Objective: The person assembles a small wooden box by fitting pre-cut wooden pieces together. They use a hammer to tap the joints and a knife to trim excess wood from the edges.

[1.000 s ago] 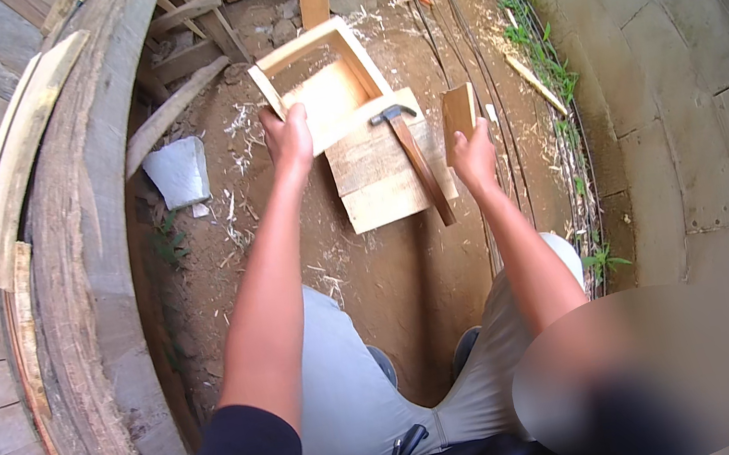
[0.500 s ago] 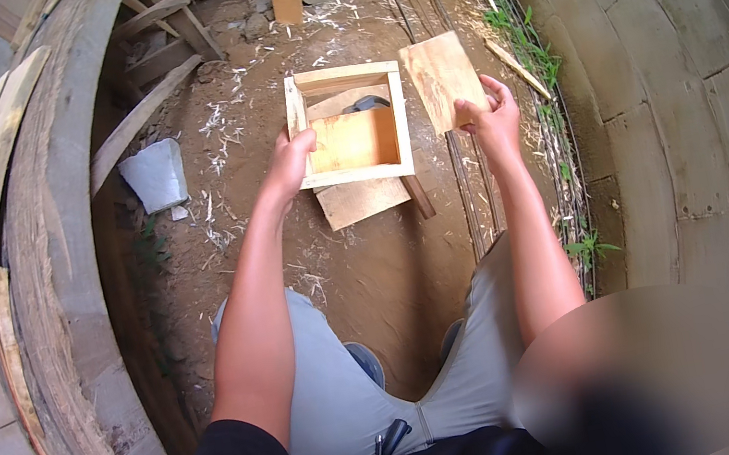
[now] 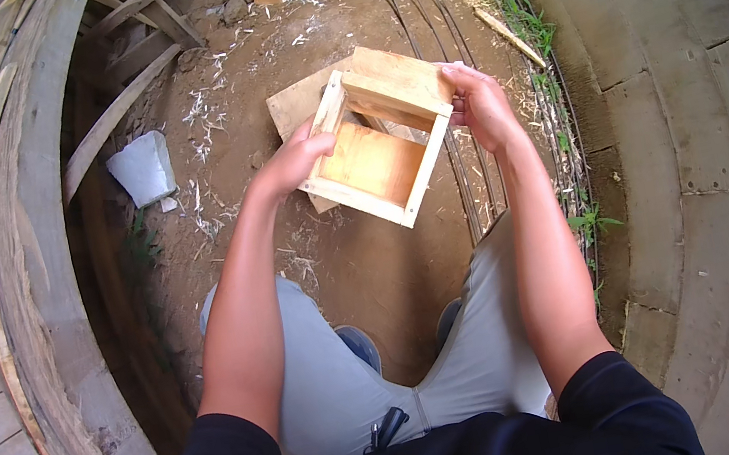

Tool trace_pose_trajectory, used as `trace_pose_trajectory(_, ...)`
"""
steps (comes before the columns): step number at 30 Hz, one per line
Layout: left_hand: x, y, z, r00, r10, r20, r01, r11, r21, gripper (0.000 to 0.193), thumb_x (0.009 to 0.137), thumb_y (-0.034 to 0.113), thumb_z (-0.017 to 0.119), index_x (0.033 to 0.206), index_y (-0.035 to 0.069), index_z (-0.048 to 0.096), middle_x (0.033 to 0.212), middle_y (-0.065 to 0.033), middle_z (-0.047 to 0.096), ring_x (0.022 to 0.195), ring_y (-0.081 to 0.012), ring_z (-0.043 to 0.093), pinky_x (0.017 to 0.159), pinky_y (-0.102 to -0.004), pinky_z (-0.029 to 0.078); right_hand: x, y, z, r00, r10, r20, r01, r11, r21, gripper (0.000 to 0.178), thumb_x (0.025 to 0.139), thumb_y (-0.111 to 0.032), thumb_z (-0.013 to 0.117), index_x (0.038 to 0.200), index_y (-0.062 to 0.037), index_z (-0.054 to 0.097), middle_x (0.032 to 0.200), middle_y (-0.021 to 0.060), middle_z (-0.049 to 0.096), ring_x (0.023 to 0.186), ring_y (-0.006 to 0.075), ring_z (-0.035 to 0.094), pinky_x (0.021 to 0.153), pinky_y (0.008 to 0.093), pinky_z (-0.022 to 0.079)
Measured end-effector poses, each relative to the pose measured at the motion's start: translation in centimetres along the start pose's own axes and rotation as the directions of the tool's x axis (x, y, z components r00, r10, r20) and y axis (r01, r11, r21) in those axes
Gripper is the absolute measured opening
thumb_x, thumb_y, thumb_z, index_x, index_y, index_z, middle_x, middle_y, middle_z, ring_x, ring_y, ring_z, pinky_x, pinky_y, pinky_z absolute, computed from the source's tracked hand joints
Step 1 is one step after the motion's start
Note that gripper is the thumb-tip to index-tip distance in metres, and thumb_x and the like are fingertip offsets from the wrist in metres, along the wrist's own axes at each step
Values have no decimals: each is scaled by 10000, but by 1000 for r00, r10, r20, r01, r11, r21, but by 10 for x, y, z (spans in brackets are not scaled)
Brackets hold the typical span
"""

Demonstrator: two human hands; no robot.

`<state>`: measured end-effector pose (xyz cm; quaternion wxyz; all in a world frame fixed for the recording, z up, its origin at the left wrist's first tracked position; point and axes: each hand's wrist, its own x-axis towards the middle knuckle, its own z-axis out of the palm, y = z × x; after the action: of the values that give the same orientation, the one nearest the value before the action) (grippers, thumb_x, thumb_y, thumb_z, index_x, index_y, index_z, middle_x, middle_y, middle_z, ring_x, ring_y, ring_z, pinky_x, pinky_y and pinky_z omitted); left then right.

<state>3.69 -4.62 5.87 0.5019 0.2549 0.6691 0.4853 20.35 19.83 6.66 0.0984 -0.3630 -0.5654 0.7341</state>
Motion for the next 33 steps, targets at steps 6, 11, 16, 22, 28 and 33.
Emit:
trace_pose_trajectory(6,1,6,0,998,-67,-22,68,997,33,789,769,217,525,1485,-61,343,1372,-182,525,1241,-250,515,1069,-348,394,1,5,-2,999,44,29,-44,999,2,328,1018,-255,474,1235,-74,642,1008,42,672,852,149,636,725,326,520)
trace_pose_trajectory(11,0,9,5,998,-61,-6,61,998,-7,778,777,215,523,1484,-56,345,1364,-180,530,1237,-250,518,1064,-351,404,2,6,-7,998,47,40,-47,999,10,316,1024,-245,467,1231,-77,637,1028,43,675,862,150,640,735,333,521)
trace_pose_trajectory(16,-3,13,7,998,-58,-10,58,998,-2,775,784,211,519,1492,-49,340,1377,-177,524,1245,-247,516,1068,-350,403,-3,2,-6,998,42,44,-41,999,-10,317,1034,-239,464,1241,-64,628,1052,53,676,898,155,642,770,341,523)
trace_pose_trajectory(22,-4,16,10,999,-26,-30,26,1000,9,815,780,211,532,1518,-45,301,1444,-188,473,1309,-261,467,1109,-348,364,-4,2,-7,998,43,49,-41,999,-30,323,1045,-256,464,1251,-64,621,1071,60,672,921,164,642,803,351,522)
trace_pose_trajectory(28,11,-9,6,991,79,-109,-75,996,39,849,787,223,545,1538,-42,251,1465,-202,454,1338,-274,443,1131,-362,340,-8,-3,3,999,35,19,-35,999,23,336,1071,-287,416,1274,-90,597,1137,55,647,1011,168,614,875,367,498)
trace_pose_trajectory(33,6,5,25,980,112,-167,-114,994,-1,806,806,223,554,1522,-32,286,1446,-192,480,1317,-281,464,1131,-371,338,-4,5,7,999,21,-46,-10,974,227,392,1085,-318,383,1336,-63,543,1253,91,612,1124,198,585,962,395,472)
